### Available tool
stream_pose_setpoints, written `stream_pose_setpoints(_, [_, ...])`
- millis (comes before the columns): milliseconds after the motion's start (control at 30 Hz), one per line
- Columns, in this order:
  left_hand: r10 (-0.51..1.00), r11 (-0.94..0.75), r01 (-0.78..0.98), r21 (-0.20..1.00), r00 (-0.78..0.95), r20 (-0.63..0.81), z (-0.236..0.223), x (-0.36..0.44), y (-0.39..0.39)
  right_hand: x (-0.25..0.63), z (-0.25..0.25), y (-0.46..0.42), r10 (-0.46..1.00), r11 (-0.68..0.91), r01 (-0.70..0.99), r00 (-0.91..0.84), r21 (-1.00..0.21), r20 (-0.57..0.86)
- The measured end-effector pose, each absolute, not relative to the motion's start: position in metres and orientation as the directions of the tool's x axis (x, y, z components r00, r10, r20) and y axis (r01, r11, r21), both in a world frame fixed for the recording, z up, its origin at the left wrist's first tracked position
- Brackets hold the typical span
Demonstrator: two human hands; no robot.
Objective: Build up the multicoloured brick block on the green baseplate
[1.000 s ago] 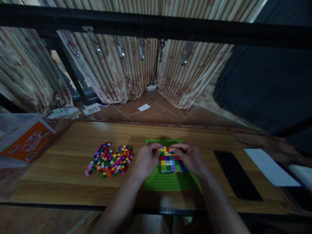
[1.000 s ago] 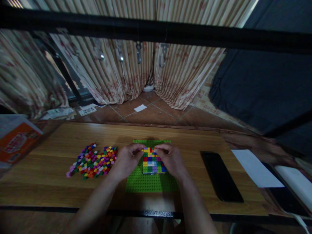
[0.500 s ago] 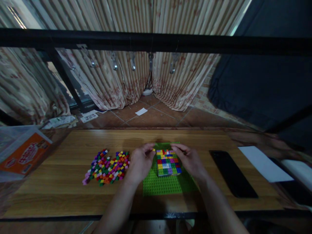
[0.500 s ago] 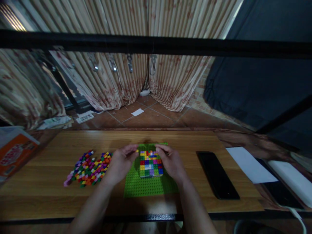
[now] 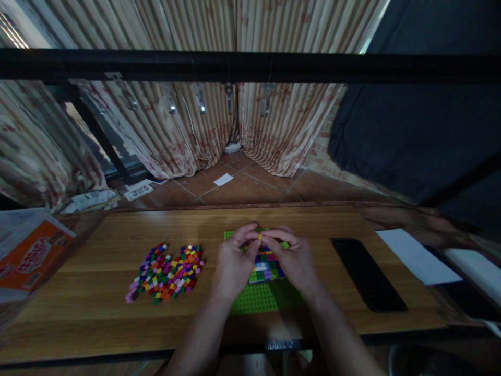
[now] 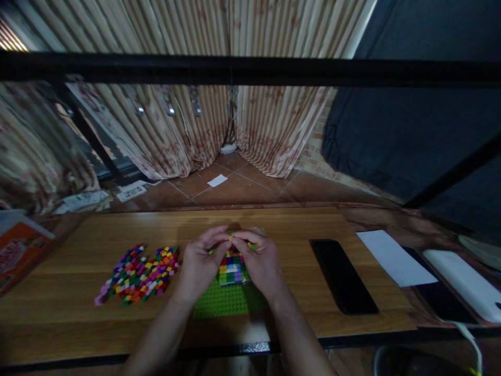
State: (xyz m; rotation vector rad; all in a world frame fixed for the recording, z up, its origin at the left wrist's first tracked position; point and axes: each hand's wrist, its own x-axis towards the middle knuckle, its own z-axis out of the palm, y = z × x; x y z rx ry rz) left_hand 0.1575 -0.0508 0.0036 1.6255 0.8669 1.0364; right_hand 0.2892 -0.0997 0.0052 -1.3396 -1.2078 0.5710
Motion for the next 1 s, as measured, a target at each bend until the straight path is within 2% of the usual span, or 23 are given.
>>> stream_pose_setpoints(233, [0.911,-0.270,0.117,0.956,0.351,0.214,0.003,0.164,-0.052,0.296,0.008,-0.101,0.885,0.161,0.331,0.368,-0.930,0.285])
stream_pose_setpoints(367, [0.915,-0.282,0.147,0.948,0.339,0.219,0.005,0.165,-0.052,0.296,0.007,-0.101,0.888,0.133,0.265,0.396,-0.955,0.234])
stream_pose_setpoints(700, [0.889,-0.370,0.246,0.896,0.374,0.264,0.013,0.168,-0.047,0.306,0.006,-0.103,0.895,0.198,0.175,0.368,-0.965,0.250])
stream_pose_setpoints(867, [0.886,-0.378,0.340,0.861,0.403,0.230,0.012,0.167,-0.043,0.312,-0.004,-0.101,0.890,0.110,0.252,0.406,-0.961,0.208])
stream_pose_setpoints(1000, [0.916,-0.284,0.449,0.847,0.387,0.102,0.010,0.167,-0.039,0.316,-0.011,-0.100,0.905,0.051,0.434,0.361,-0.899,0.226])
